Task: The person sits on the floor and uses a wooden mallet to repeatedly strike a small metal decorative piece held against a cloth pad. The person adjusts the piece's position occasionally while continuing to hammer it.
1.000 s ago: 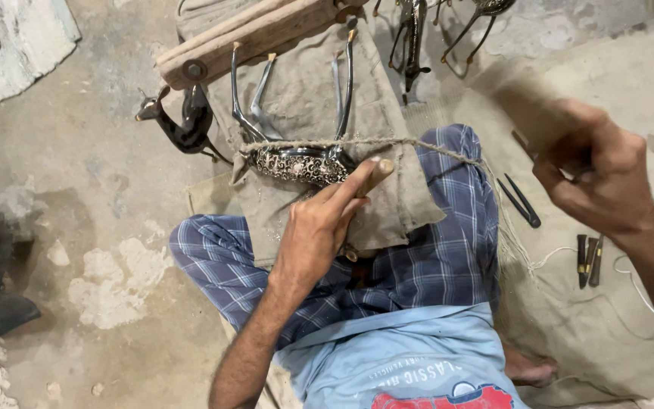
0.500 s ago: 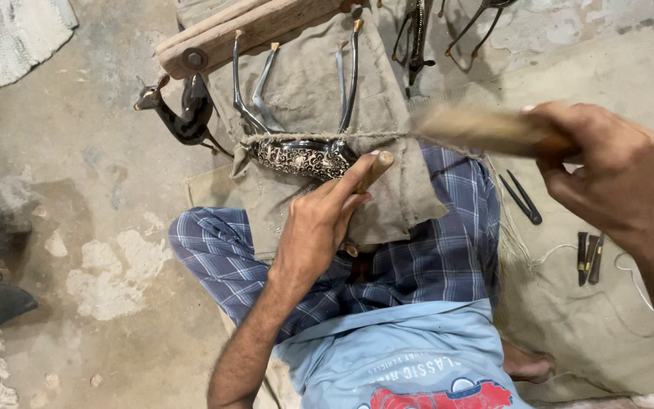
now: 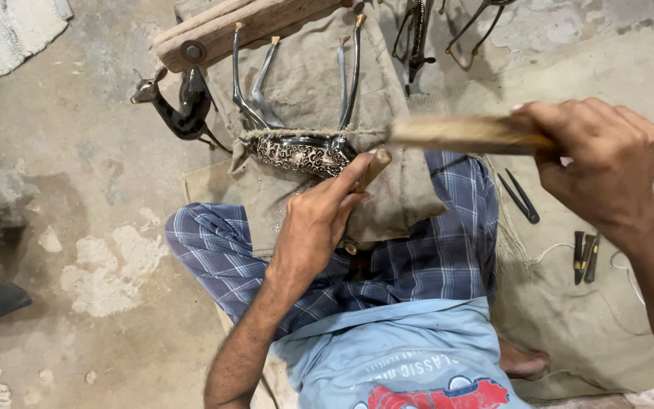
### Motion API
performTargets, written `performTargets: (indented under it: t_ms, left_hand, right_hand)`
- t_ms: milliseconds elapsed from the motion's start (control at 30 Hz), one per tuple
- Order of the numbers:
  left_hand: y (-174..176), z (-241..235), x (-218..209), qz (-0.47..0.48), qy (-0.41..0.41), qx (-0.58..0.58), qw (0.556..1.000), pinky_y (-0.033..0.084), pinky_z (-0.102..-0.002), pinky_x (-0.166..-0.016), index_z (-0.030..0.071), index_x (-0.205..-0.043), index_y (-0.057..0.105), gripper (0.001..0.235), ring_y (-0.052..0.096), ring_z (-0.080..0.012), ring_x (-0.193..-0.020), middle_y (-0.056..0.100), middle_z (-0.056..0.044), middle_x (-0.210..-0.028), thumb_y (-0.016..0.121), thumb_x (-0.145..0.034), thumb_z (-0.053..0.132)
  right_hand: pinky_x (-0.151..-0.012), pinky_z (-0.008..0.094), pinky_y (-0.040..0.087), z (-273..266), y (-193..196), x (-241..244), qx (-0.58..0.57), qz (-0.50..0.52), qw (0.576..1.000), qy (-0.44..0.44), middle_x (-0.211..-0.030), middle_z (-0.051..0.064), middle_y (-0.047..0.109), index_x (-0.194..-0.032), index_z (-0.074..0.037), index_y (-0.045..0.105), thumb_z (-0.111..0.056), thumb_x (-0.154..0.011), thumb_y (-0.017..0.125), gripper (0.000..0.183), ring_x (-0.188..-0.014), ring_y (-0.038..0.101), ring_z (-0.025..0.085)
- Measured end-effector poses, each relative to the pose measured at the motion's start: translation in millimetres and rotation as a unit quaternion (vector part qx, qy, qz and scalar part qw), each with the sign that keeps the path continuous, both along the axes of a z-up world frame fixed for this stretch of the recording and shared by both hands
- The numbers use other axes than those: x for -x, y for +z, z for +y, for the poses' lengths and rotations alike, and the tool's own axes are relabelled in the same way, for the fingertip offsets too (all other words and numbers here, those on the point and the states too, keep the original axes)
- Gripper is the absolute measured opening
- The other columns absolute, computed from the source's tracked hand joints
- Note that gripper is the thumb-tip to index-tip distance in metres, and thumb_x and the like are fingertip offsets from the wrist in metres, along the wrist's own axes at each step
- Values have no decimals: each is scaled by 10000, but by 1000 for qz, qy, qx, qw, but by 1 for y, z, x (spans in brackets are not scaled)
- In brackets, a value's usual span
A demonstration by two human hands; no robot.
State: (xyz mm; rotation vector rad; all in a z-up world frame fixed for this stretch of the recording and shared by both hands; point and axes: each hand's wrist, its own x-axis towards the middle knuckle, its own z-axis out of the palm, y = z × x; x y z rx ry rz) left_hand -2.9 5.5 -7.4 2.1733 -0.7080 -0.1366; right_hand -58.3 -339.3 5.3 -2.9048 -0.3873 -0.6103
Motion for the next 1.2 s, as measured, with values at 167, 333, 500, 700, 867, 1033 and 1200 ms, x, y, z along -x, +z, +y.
performTargets:
  t_ms: [167,333,500,700,867,1033,1200]
  left_hand:
    - [-3,0,1,-12,-2,5,1000,607,-421,-739,178,-1482,535,574,767,-296,-883,754,-161,-1004,731,-953,76]
    - [-6,3,2,-15,1,25,1000,614,-408,-735,180,-1461,536,555,767,-281,-886,761,-140,-1018,746,-953,107]
    - [-3,3,1,-6,-9,-10,1000,606,-416,-694,226,-1478,534,575,762,-276,-828,749,-138,-977,747,-958,107]
    - [0,2,2,7,-8,-17,1000,608,-418,-695,247,-1512,506,645,764,-272,-817,749,-136,-953,729,-938,57]
    - [-2,3,4,-5,-4,21,1000,607,-411,-727,205,-1474,528,586,771,-286,-900,756,-146,-1013,751,-950,70]
    - [0,3,2,-9,-3,19,1000,609,-418,-743,185,-1473,526,603,768,-296,-896,755,-150,-1003,755,-931,53]
    - [2,5,5,14,-11,9,1000,628,-403,-752,200,-1504,519,653,779,-276,-893,755,-146,-998,719,-914,3]
  right_hand:
    - [-675,273,574,3,2,0,-102,42,994,22,-959,50,722,-1230,-111,681,14,-915,729,342,-743,698,149]
    - [-550,280,536,2,-1,-2,-203,129,969,-63,-812,54,652,-1395,-54,597,-54,-937,701,470,-630,629,167]
    - [-677,355,577,0,0,-1,-29,1,999,33,-973,114,724,-1269,-77,640,-13,-921,779,380,-782,712,228]
    - [-685,358,576,-2,9,0,-1,35,999,13,-914,68,708,-1262,-106,663,-36,-852,782,432,-767,707,219]
    - [-675,295,581,3,8,-3,-107,46,993,5,-923,38,717,-1336,-121,654,-46,-990,770,373,-742,706,158]
    - [-603,349,582,7,13,0,115,10,993,-1,-826,69,757,-1122,-99,740,-23,-756,829,385,-684,729,218]
    - [-661,337,582,12,18,-1,-184,86,979,6,-932,118,713,-1251,-39,646,41,-837,730,430,-750,699,210]
